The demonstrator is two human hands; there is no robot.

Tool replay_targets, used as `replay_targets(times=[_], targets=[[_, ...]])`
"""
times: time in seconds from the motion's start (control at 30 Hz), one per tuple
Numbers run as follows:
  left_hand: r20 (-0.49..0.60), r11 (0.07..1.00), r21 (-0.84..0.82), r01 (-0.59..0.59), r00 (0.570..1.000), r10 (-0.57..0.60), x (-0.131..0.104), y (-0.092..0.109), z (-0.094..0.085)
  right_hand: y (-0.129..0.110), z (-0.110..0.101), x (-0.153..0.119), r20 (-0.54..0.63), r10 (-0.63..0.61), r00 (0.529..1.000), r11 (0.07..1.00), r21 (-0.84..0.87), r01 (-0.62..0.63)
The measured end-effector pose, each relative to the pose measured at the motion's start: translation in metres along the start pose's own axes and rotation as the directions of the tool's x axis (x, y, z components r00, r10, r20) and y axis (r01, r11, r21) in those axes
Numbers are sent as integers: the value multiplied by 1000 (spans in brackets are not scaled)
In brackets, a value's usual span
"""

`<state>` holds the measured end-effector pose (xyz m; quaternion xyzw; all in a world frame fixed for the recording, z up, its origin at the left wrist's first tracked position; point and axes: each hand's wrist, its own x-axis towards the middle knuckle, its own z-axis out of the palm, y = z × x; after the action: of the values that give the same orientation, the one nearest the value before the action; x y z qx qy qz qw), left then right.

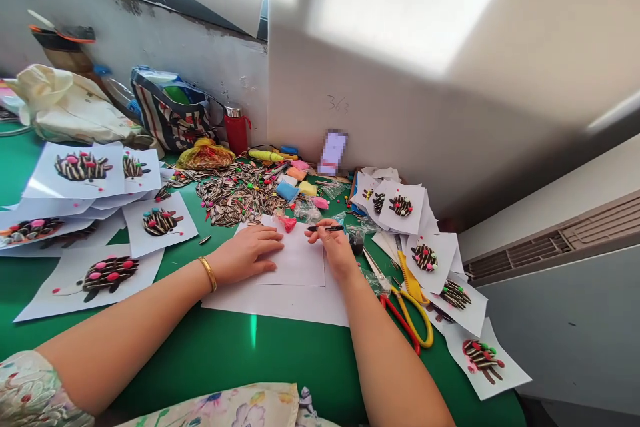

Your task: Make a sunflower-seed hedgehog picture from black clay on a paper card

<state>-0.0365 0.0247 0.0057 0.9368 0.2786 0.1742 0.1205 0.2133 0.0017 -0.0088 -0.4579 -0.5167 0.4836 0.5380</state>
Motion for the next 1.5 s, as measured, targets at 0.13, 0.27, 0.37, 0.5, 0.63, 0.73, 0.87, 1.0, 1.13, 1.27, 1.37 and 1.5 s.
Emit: replay_targets(times=[0.13, 0.27, 0.37, 0.5, 0.63, 0.73, 0.87, 1.0, 1.13, 1.27, 1.37, 1.5], targets=[[11, 999, 4, 33, 999, -33, -1, 0, -2, -3, -9, 0, -110, -33, 993, 995, -102, 22], [29, 998, 4, 61, 998, -62, -2, 0, -8, -6, -9, -6, -155, -68, 986, 988, -149, 45], [41, 997, 8, 82, 996, -82, -2, -3, -9, -9, -6, -10, -151, -78, 985, 994, -89, 65], [26, 995, 5, 98, 995, -98, -2, -6, -4, -13, 2, -15, -82, -18, 996, 1000, -9, 17], [18, 995, 3, 97, 995, -97, -2, -7, -1, -13, 11, -20, -5, -7, 1000, 997, -70, 7], [26, 996, 10, 93, 995, -93, -1, -7, -1, -12, 13, -22, 31, -35, 999, 978, -202, 41], [33, 996, 23, 90, 995, -91, 0, -6, -3, -18, 12, -24, 58, -72, 996, 940, -331, 87], [45, 995, 25, 97, 994, -98, 1, -5, -3, -27, 13, -25, 87, -70, 994, 921, -377, 98], [52, 995, 30, 99, 994, -100, 2, -6, -3, -29, 16, -25, 101, -55, 993, 930, -357, 88], [58, 995, 36, 98, 993, -100, 2, -7, -3, -26, 19, -24, 55, -19, 998, 955, -295, 34], [57, 994, 31, 105, 993, -106, 2, -7, -3, -28, 17, -24, 80, -145, 986, 916, -366, 165], [57, 994, 30, 109, 992, -111, 2, -6, -3, -37, 19, -32, 139, -332, 933, 794, -493, 355]])
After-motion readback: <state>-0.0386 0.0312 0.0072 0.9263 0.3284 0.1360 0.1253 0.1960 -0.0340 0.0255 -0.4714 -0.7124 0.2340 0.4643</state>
